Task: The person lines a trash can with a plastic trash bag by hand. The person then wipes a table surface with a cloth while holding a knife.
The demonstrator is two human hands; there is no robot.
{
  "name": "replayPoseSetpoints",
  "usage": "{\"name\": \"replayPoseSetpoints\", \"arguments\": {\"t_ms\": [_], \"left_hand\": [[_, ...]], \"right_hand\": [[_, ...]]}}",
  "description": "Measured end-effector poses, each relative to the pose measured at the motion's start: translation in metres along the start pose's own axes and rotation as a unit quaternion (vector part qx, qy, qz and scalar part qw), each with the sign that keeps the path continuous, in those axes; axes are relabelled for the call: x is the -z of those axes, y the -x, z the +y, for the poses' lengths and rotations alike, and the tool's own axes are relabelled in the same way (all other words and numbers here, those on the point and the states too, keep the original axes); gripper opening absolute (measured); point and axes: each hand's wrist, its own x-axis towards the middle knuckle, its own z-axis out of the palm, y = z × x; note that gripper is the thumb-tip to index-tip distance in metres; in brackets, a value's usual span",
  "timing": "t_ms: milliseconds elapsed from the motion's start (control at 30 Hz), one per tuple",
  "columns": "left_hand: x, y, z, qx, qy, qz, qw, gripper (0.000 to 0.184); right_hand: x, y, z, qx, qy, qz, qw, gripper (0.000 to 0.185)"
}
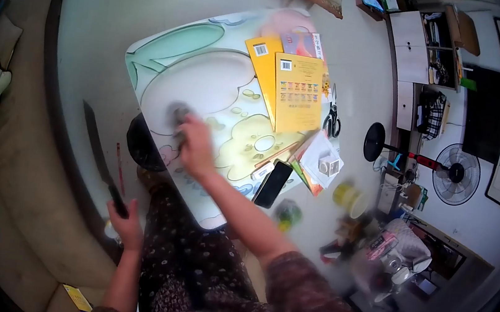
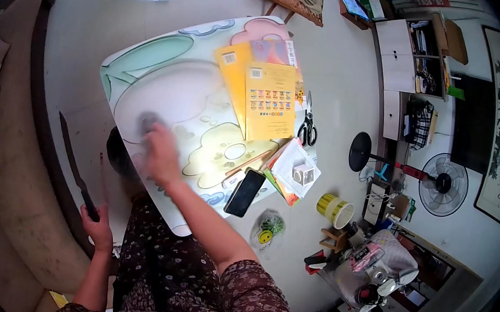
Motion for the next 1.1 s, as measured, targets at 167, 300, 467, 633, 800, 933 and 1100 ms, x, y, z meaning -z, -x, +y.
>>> {"name": "replayPoseSetpoints", "arguments": {"t_ms": [167,300,467,633,800,933,1100], "left_hand": [[0.002,-0.002,-0.009,0.012,-0.002,-0.014,1.000,0.025],[0.001,-0.002,-0.010,0.021,-0.015,-0.029,0.999,0.026],[-0.005,-0.001,-0.004,0.029,-0.006,-0.037,0.999,0.027],[-0.006,0.000,-0.011,0.028,0.002,-0.040,0.999,0.028],[-0.013,0.002,-0.020,0.011,-0.019,-0.026,0.999,0.026],[-0.015,0.005,-0.019,-0.014,-0.018,-0.022,1.000,0.024],[-0.022,0.007,-0.014,-0.023,-0.003,-0.025,0.999,0.024]], "right_hand": [[0.043,-0.003,0.043,-0.102,0.143,0.085,0.981,0.032],[0.042,0.019,0.051,-0.196,0.280,0.151,0.928,0.038],[0.039,0.003,0.074,-0.270,0.278,0.185,0.903,0.045],[0.047,-0.059,0.092,-0.286,0.269,0.150,0.907,0.041],[0.039,-0.105,0.082,-0.255,0.222,0.100,0.936,0.039],[0.033,-0.122,0.089,-0.096,0.200,0.006,0.975,0.039],[0.029,-0.087,0.076,0.014,0.161,0.064,0.985,0.035]]}}
